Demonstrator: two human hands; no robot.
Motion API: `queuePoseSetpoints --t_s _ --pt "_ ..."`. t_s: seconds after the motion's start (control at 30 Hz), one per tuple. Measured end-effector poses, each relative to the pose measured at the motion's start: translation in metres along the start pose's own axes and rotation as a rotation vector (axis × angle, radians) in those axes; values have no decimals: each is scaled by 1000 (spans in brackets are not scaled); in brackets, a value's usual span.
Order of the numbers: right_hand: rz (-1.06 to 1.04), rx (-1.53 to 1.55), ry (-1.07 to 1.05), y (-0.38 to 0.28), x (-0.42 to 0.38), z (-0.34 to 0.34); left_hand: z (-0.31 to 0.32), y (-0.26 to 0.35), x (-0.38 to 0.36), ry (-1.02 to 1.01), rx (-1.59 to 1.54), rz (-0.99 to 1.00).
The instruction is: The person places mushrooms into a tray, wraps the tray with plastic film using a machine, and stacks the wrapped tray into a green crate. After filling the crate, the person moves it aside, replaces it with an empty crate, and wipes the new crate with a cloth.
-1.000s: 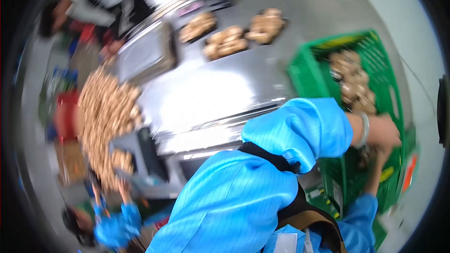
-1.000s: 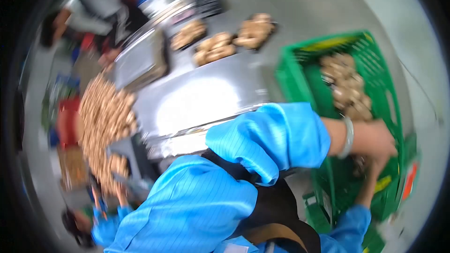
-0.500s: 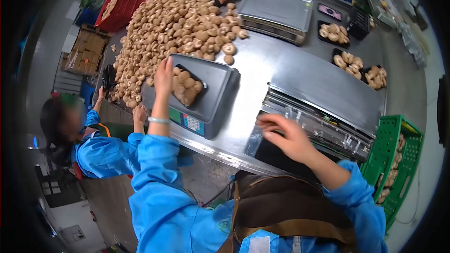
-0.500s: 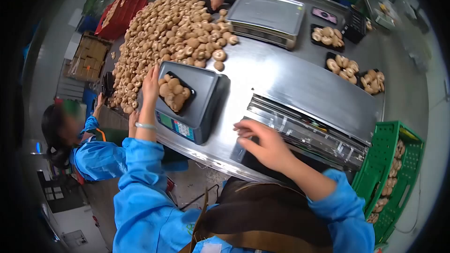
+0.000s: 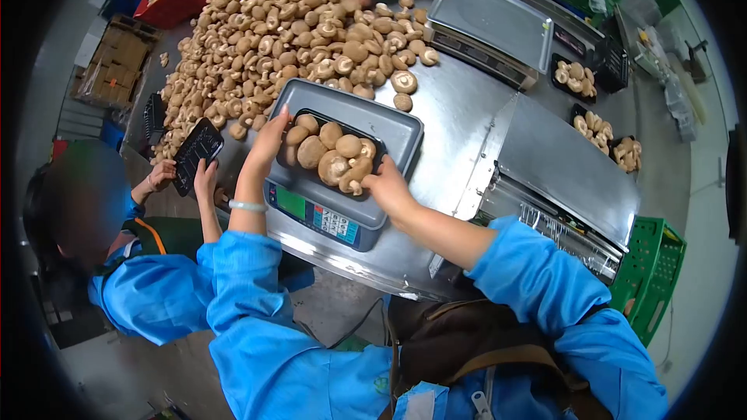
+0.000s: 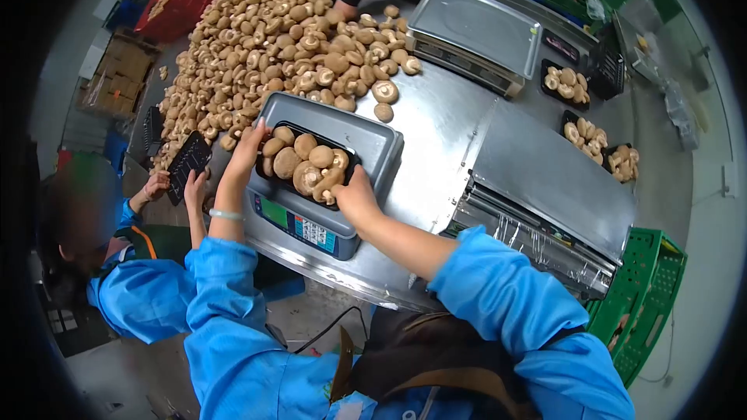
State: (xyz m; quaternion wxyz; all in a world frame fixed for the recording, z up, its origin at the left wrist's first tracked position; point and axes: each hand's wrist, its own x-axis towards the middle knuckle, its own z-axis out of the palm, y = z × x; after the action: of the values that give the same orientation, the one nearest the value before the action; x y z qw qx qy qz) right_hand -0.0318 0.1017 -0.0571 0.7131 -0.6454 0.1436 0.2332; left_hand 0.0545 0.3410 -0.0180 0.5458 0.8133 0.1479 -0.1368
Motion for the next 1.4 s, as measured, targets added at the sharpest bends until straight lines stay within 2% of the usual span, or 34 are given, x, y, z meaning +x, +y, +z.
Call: queuePoseSetpoints --t_s 0.03,0.07,0.13,0.17,0.27,0.33,0.37,0.47,0.5,0.53,0.6,0.7,0.8,0.83,0.87,0.9,0.93,0.97,1.0,1.03,1.07,1.13,1.17,1.2,1.27,1.33,1.37,1.4 --pt "-56 3 -26 -17 -12 -14 9 15 -16 13 -2 6" --pt "-101 -46 -48 -6 -5 -32 20 28 -30 27 2 10" --pt "-1 -15 -72 -44 -34 -79 45 44 -46 -26 -24 139" --pt "26 17 -63 -60 -48 -106 69 74 -66 -21 -79 109" --pt "-91 62 123 -87 -86 -189 137 105 -74 -188 -118 165" --pt "-203 -43 148 -88 -105 -253 204 118 -76 -221 -208 261" --pt "-154 -66 239 -79 -110 -288 235 125 -77 -280 -195 241" --pt "-218 -192 418 -64 -139 -363 327 143 -75 -470 -209 269" --pt "-220 -219 454 -53 -148 -387 362 131 -66 -450 -173 402" --pt "-222 -243 487 -42 -155 -408 388 132 -71 -427 -131 447" --pt "-209 -280 539 -27 -173 -438 424 135 -80 -555 -117 502" --pt "-132 -233 605 -14 -202 -455 442 141 -106 -513 186 577" --pt "-201 -148 486 11 -218 -471 445 117 -98 -651 80 296" --pt "-247 -116 485 21 -222 -475 432 132 -112 -682 28 135" --pt "-334 -257 604 31 -233 -479 424 130 -120 -643 -91 152" --pt "-422 -401 716 32 -249 -476 410 126 -125 -600 -79 288" --pt "-518 -548 826 32 -264 -473 392 127 -137 -445 36 408" --pt "-424 -711 892 33 -281 -470 372 116 -139 -270 301 490" --pt "-328 -873 959 36 -300 -468 361 99 -140 -81 415 593" --pt "-222 -1035 1022 40 -311 -463 356 94 -152 2 544 663" --pt "-207 -1087 1021 46 -312 -457 358 90 -165 82 674 725" --pt "-165 -1194 1016 66 -301 -442 382 83 -190 73 874 698" --pt "-168 -1196 997 72 -291 -436 395 79 -194 50 802 677" --pt "-296 -1132 943 82 -280 -437 400 79 -196 22 776 652" --pt "-390 -1184 866 80 -280 -446 393 71 -174 -192 538 486" --pt "-250 -386 567 62 -302 -464 363 93 -167 -549 252 219" --pt "-232 107 416 49 -318 -470 345 112 -166 -684 57 158" --pt "-360 448 246 35 -332 -473 332 146 -175 -802 -133 51"
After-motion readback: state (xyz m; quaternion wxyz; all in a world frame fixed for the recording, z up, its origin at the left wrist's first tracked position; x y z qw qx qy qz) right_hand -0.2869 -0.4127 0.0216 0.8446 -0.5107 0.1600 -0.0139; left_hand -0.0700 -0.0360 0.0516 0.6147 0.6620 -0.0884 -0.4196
